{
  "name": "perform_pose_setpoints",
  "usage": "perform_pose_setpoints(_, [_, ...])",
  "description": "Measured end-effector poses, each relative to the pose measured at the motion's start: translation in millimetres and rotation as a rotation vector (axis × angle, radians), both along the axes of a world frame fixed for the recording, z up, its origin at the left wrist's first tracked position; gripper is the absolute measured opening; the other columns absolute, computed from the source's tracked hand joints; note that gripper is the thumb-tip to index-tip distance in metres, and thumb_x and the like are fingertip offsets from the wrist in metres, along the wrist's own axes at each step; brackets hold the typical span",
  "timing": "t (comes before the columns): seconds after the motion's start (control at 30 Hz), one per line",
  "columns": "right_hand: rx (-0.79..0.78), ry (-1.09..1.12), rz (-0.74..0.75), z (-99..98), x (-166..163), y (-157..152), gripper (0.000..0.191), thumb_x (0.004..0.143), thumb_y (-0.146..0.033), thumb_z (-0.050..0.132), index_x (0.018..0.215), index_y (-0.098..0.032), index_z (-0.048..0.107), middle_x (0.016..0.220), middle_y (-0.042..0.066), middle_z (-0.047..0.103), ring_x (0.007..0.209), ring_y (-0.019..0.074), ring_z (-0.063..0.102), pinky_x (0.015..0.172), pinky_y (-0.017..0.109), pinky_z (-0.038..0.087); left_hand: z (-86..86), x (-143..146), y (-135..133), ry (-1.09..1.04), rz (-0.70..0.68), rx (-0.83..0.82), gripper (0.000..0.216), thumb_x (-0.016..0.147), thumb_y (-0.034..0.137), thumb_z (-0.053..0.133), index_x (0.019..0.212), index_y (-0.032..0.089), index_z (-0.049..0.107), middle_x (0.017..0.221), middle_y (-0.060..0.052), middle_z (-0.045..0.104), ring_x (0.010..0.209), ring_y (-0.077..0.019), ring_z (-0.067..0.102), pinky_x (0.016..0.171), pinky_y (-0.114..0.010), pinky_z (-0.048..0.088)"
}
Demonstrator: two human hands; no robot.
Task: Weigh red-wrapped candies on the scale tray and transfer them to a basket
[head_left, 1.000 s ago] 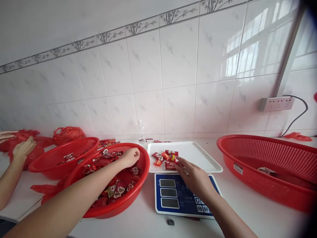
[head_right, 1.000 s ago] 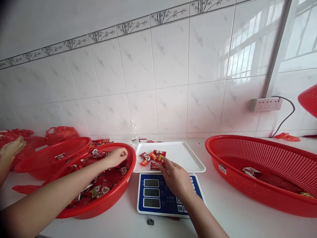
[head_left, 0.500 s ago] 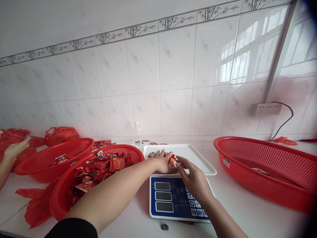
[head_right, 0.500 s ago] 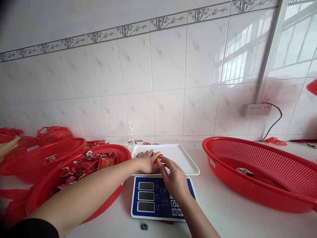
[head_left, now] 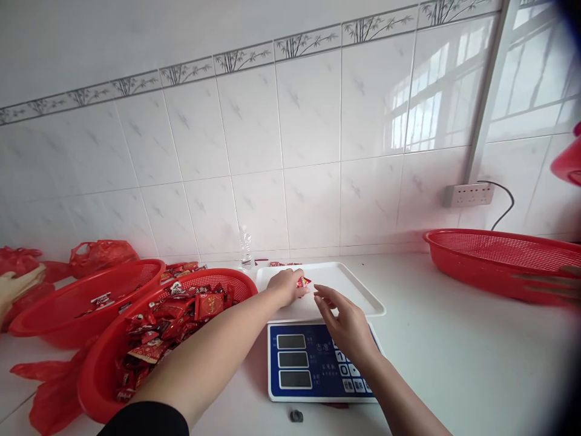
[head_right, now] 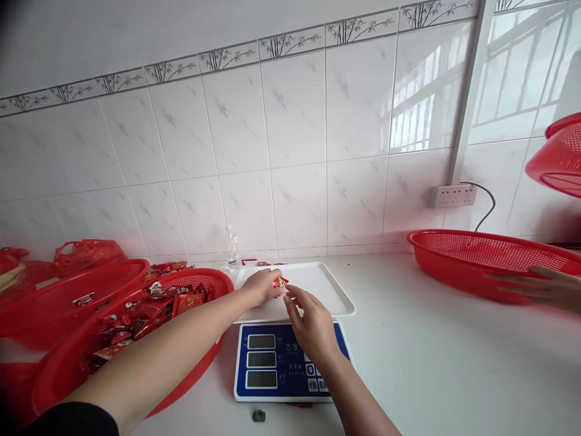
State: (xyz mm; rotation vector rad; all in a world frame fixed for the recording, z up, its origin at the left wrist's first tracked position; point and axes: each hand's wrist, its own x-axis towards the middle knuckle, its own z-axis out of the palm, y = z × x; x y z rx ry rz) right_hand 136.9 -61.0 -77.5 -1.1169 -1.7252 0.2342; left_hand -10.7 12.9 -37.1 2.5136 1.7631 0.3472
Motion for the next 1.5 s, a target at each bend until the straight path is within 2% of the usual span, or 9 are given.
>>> perform_pose_setpoints(0.23, [-0.006, 0.004, -0.005, 3.2, 1, -1, 0.035, 0.086, -0.044, 0.038, 0.105, -0.023, 0.059, 0.093, 0.006, 0.067, 0.075, 0.0162, 0.062, 0.054, 0.025, 0.049, 18.4, -16, 6, -0.173, 0.059, 0.139, 0.033, 0.075, 0.047, 0.053, 0.1, 0.026, 0.055, 0.087, -0.002, 0.062, 0.078, -0.0188, 0.058, 0.063, -0.025, 0.04])
perform_pose_setpoints(0.37, [-0.019, 0.007, 0.004, 3.2, 1, -1, 0.036, 0.086, -0.044, 0.038, 0.106, -0.023, 0.059, 0.095, 0.006, 0.067, 0.075, 0.0164, 0.062, 0.057, 0.026, 0.05, 39.0, -27, -4, -0.116, 0.086, -0.015, 0.033, 0.072, 0.049, 0.053, 0.093, 0.023, 0.056, 0.065, 0.002, 0.061, 0.055, -0.0148, 0.056, 0.05, -0.023, 0.038])
perform_pose_setpoints(0.53, [-0.047, 0.009, 0.025, 2.3, 0, -1, 0.036, 0.086, -0.044, 0.037, 0.107, -0.023, 0.058, 0.097, 0.006, 0.067, 0.077, 0.0163, 0.061, 0.059, 0.026, 0.05, 40.6, -29, -19, 0.008, 0.043, -0.144, 0.03, 0.062, 0.046, 0.061, 0.077, 0.02, 0.06, 0.074, -0.003, 0.065, 0.065, -0.0181, 0.059, 0.052, -0.023, 0.04])
perform_pose_setpoints(0.77, [-0.061, -0.005, 0.013, 1.7, 0, -1, 0.037, 0.086, -0.046, 0.037, 0.105, -0.024, 0.059, 0.096, 0.006, 0.067, 0.077, 0.0163, 0.062, 0.059, 0.026, 0.05, 36.3, -22, -23, 0.061, 0.111, -0.424, 0.062, 0.057, 0.043, 0.067, 0.114, 0.024, 0.052, 0.089, -0.005, 0.065, 0.053, -0.0155, 0.059, 0.046, -0.024, 0.043])
perform_pose_setpoints(0.97, [-0.061, 0.008, 0.024, 3.1, 0, 0, 0.037, 0.086, -0.047, 0.037, 0.104, -0.024, 0.06, 0.095, 0.006, 0.067, 0.076, 0.0164, 0.062, 0.059, 0.026, 0.05, 37.9, -23, -15, 0.023, 0.088, -0.277, 0.054, 0.055, 0.023, 0.069, 0.108, 0.024, 0.059, 0.082, 0.0, 0.064, 0.063, -0.0134, 0.058, 0.048, -0.018, 0.04])
perform_pose_setpoints(1.17, [-0.097, 0.078, 0.072, 1.5, -1, 0, 0.038, 0.084, -0.048, 0.039, 0.104, -0.024, 0.06, 0.096, 0.007, 0.066, 0.079, 0.0181, 0.061, 0.065, 0.03, 0.05, 54.6, -26, -11, -0.306, 0.164, -0.242, 0.049, 0.065, 0.013, 0.06, 0.113, 0.022, 0.055, 0.061, 0.003, 0.056, 0.044, -0.0076, 0.046, 0.043, -0.018, 0.037])
perform_pose_setpoints(1.27, [-0.169, 0.273, 0.163, 2.9, -2, -1, 0.042, 0.08, -0.051, 0.046, 0.111, -0.024, 0.057, 0.101, 0.008, 0.064, 0.081, 0.0196, 0.06, 0.07, 0.034, 0.05, 63.0, -12, -16, -0.541, 0.148, -0.276, 0.049, 0.071, 0.016, 0.058, 0.119, 0.021, 0.05, 0.061, 0.004, 0.053, 0.044, -0.0068, 0.045, 0.044, -0.019, 0.039])
perform_pose_setpoints(1.4, [-0.357, 0.898, 0.44, 10.8, 1, -2, 0.061, 0.077, -0.054, 0.05, 0.132, -0.035, 0.03, 0.13, 0.006, 0.047, 0.103, 0.0214, 0.055, 0.077, 0.04, 0.05, 57.0, 31, -30, -0.658, 0.066, -0.286, 0.035, 0.079, 0.025, 0.052, 0.114, 0.021, 0.052, 0.066, 0.001, 0.056, 0.046, -0.0071, 0.048, 0.047, -0.02, 0.041])
perform_pose_setpoints(1.5, [-0.495, 1.24, 0.666, 16.1, 8, 2, 0.052, 0.077, -0.059, 0.047, 0.124, -0.036, 0.04, 0.124, 0.004, 0.052, 0.105, 0.0214, 0.055, 0.08, 0.041, 0.049, 39.2, 70, -43, -0.598, -0.021, -0.245, 0.028, 0.085, 0.029, 0.04, 0.111, 0.024, 0.051, 0.074, -0.001, 0.06, 0.055, -0.0115, 0.055, 0.055, -0.024, 0.044])
